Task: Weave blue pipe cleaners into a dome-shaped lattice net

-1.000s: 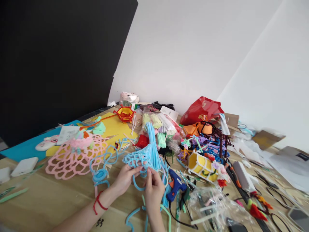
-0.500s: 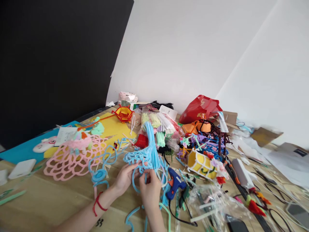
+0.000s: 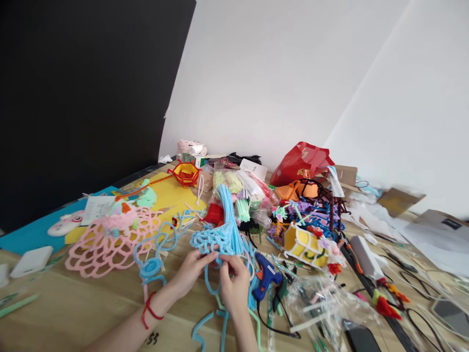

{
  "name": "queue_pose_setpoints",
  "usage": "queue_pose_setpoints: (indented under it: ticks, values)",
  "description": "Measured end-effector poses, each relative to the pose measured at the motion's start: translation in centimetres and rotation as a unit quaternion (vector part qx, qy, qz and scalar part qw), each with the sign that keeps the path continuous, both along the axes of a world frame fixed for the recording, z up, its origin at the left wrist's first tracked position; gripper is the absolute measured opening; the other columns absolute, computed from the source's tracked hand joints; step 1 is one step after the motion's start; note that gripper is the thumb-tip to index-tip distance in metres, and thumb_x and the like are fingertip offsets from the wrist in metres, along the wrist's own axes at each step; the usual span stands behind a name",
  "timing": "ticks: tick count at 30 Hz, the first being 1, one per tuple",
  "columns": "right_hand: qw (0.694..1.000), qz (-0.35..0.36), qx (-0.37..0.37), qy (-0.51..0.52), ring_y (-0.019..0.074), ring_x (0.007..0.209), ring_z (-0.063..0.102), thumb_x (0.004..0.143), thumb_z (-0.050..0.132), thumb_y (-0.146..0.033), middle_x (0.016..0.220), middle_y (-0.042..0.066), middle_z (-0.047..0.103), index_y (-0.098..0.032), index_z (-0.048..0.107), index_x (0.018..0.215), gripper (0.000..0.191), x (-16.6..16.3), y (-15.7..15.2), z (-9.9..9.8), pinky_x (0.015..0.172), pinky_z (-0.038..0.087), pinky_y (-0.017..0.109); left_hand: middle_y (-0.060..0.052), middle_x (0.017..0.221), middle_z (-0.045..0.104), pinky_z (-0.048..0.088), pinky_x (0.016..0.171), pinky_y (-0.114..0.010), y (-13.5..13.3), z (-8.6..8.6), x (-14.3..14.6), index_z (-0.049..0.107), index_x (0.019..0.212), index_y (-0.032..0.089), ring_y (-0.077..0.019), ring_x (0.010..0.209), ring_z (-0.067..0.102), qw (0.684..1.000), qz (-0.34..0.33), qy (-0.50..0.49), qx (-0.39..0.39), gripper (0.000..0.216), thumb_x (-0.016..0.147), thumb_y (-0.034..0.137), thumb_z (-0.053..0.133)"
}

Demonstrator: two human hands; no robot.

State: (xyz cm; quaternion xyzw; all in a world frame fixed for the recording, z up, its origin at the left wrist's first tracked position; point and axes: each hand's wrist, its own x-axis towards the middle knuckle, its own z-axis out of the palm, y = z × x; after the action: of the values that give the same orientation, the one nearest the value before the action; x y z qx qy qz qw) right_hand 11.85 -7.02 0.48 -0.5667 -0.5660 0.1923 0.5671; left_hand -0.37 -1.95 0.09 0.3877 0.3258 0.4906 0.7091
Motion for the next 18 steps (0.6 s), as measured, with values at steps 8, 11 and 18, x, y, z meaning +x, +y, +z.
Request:
queue_pose_setpoints:
  ticks: [8, 11, 18]
  values:
    - [0.999, 0.007, -0.011, 0.033, 0.0140, 0.055, 0.053, 0.079, 0.055, -0.032, 0.064, 0.002, 0.062, -0.015, 0.068, 0.079, 0.021, -0.5, 0.5, -0.1, 0.051, 0.043, 0.024, -0.008, 0.082, 0.075, 0.050, 0.074, -0.030, -0.2, 0.4, -0.1, 0.075, 0.079, 0.013, -0.0218, 0.078, 0.065, 1.000, 0.011, 0.025, 0.001, 0.024, 0.060, 0.028, 0.079]
    - [0.999, -0.017, 0.017, 0.026, 0.0136, 0.054, 0.053, 0.079, 0.055, -0.032, 0.063, 0.002, 0.061, -0.016, 0.068, 0.079, 0.021, -0.4, 0.2, 0.2, 0.050, 0.042, 0.023, -0.008, 0.084, 0.074, 0.050, 0.073, -0.031, -0.3, 0.4, 0.0, 0.074, 0.078, 0.013, -0.0221, 0.078, 0.065, 1.000, 0.003, 0.003, -0.008, 0.026, 0.059, 0.029, 0.080]
    - [0.997, 0.019, 0.044, -0.062, 0.0121, 0.046, 0.051, 0.079, 0.051, -0.023, 0.055, -0.001, 0.057, -0.016, 0.065, 0.079, 0.015, 0.9, -0.2, -1.0, 0.045, 0.042, 0.022, -0.005, 0.078, 0.073, 0.050, 0.070, -0.029, 0.1, -0.2, -0.1, 0.074, 0.075, 0.015, -0.0197, 0.074, 0.065, 0.998, 0.041, -0.009, -0.044, 0.024, 0.057, 0.028, 0.081]
